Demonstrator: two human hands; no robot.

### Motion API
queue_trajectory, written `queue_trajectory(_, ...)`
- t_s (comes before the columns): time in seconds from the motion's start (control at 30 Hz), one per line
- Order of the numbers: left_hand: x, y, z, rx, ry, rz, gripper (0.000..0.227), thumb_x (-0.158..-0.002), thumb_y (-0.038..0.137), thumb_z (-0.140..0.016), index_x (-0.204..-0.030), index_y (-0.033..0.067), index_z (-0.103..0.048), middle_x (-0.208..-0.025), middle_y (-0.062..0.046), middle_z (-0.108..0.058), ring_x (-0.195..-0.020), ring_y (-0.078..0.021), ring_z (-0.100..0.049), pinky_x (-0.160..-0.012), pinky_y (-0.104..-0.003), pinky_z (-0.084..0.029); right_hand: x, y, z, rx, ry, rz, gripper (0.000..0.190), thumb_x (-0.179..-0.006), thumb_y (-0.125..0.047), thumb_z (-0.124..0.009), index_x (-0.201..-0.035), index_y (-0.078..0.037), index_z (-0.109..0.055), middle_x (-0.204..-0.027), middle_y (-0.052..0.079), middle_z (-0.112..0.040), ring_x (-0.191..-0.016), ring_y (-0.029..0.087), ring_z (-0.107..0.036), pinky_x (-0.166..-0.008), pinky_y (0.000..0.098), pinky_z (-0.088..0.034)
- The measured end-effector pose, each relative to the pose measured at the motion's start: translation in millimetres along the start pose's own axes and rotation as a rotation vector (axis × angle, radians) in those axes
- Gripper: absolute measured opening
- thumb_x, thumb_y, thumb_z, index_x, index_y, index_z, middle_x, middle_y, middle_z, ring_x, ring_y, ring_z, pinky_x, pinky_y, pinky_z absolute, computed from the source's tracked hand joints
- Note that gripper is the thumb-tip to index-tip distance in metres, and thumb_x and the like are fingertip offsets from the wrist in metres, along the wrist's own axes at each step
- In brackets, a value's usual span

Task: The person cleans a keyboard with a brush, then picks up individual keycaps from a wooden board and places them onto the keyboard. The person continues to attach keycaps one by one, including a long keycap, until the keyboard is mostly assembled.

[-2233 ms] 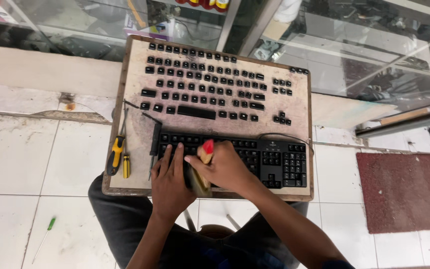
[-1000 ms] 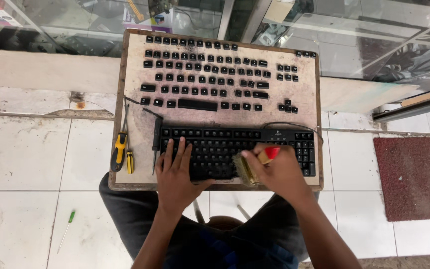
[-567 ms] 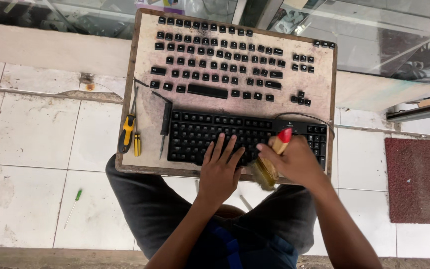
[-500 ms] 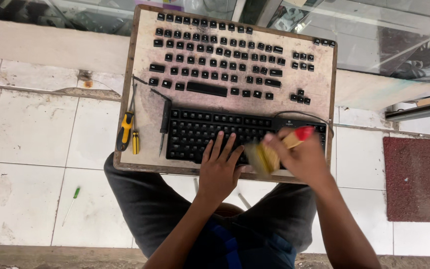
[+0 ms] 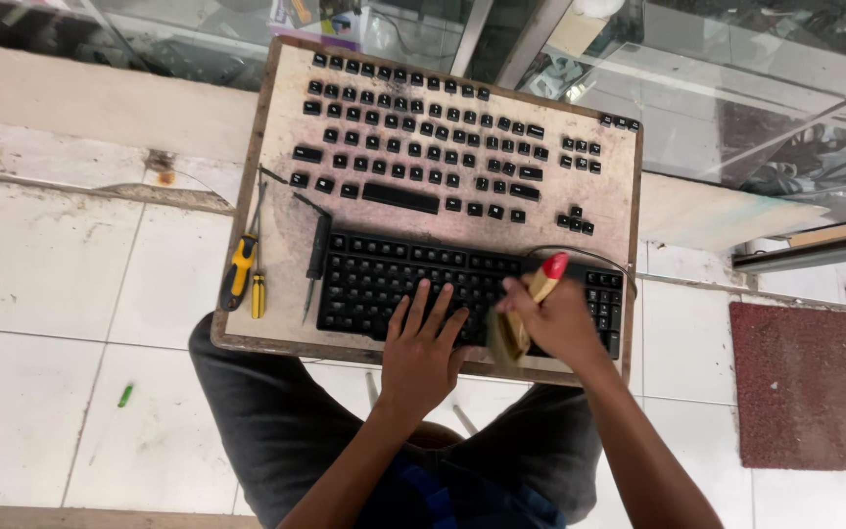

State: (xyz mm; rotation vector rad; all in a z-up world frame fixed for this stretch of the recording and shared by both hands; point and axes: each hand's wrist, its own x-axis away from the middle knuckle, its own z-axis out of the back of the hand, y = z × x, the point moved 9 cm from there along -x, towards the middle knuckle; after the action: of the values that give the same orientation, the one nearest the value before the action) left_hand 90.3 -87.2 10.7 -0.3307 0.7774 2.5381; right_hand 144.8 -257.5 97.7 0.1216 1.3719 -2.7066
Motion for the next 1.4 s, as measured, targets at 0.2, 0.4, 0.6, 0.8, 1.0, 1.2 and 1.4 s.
queue_trajectory(0.2, -3, 3, 12, 0.056, 0.002, 0.002, 0.047, -0.103, 0.048, -0.064, -0.138, 0.0172, -0.068, -0.165, -0.013, -0.051, -0.159, -0.0406, -0.033, -0.127, -0.063, -0.025, 10, -7, 9, -0.292, 0.007, -0.124, 0.038, -0.106, -0.022, -0.066, -0.075, -0.001, -0.073, -0.073, 0.016, -0.078, -0.044, 0.015, -0.063, -0.043, 0.0269, -0.054)
queue_trajectory(0.4, -4, -37, 100, 0.231, 0.512, 0.04, 0.026, -0.093, 0.02, -0.077, -0.119, 0.0155, -0.082, -0.141, -0.013, -0.067, -0.129, -0.0438, -0.062, -0.107, -0.059, -0.052, 29, 56, -18, -0.833, 0.215, -0.174, 0.035, -0.109, -0.023, -0.061, -0.089, 0.006, -0.067, -0.118, 0.025, -0.075, -0.068, 0.022, -0.073, -0.043, 0.0275, -0.058)
queue_trajectory(0.6, 16, -132, 184, -0.199, 0.693, 0.265, 0.032, -0.09, 0.024, -0.08, -0.122, 0.0208, -0.079, -0.135, -0.006, -0.064, -0.119, -0.0351, -0.055, -0.102, -0.051, -0.049, 49, 68, -42, -0.867, 0.274, -0.097, 0.007, -0.106, -0.008, -0.064, -0.109, -0.004, -0.06, -0.131, 0.02, -0.07, -0.089, 0.02, -0.075, -0.054, 0.0236, -0.064)
queue_trajectory(0.8, 25, -188, 178, -0.226, 0.452, 0.527, 0.073, -0.083, 0.024, -0.093, -0.148, 0.0081, -0.062, -0.139, -0.019, -0.053, -0.131, -0.0509, -0.046, -0.095, -0.064, -0.052, 52, 86, -25, -0.892, 0.371, -0.056, 0.014, -0.107, -0.004, -0.067, -0.106, -0.001, -0.053, -0.113, 0.028, -0.068, -0.081, 0.025, -0.076, -0.059, 0.028, -0.065)
queue_trajectory(1.0, 18, -176, 172, -0.279, 0.421, 0.488, 0.064, -0.086, 0.024, -0.091, -0.144, 0.011, -0.066, -0.142, -0.017, -0.053, -0.137, -0.0491, -0.045, -0.096, -0.06, -0.054, 60, 29, -7, -0.317, 0.25, 0.314, 0.022, -0.08, -0.001, -0.092, -0.089, 0.005, -0.074, -0.115, 0.029, -0.077, -0.109, 0.039, -0.077, -0.097, 0.0437, -0.059)
queue_trajectory(1.2, -29, -156, 139, -0.224, 0.355, 0.285, 0.024, -0.093, 0.021, -0.086, -0.115, 0.0161, -0.082, -0.102, -0.003, -0.066, -0.107, -0.0235, -0.065, -0.086, -0.034, -0.059, 51, 32, -47, -0.617, 0.18, 0.193, 0.018, -0.086, 0.009, -0.083, -0.099, 0.013, -0.071, -0.118, 0.036, -0.073, -0.108, 0.042, -0.077, -0.076, 0.0481, -0.068)
queue_trajectory(1.4, -41, -195, 82, -0.219, 0.204, 0.355, 0.022, -0.089, 0.029, -0.084, -0.11, 0.0237, -0.083, -0.095, 0.0, -0.074, -0.088, -0.0248, -0.075, -0.069, -0.04, -0.065, 75, 103, -39, -0.993, 0.41, -0.14, 0.015, -0.11, -0.01, -0.064, -0.113, 0.004, -0.059, -0.098, 0.016, -0.059, -0.082, 0.026, -0.072, -0.06, 0.0324, -0.066)
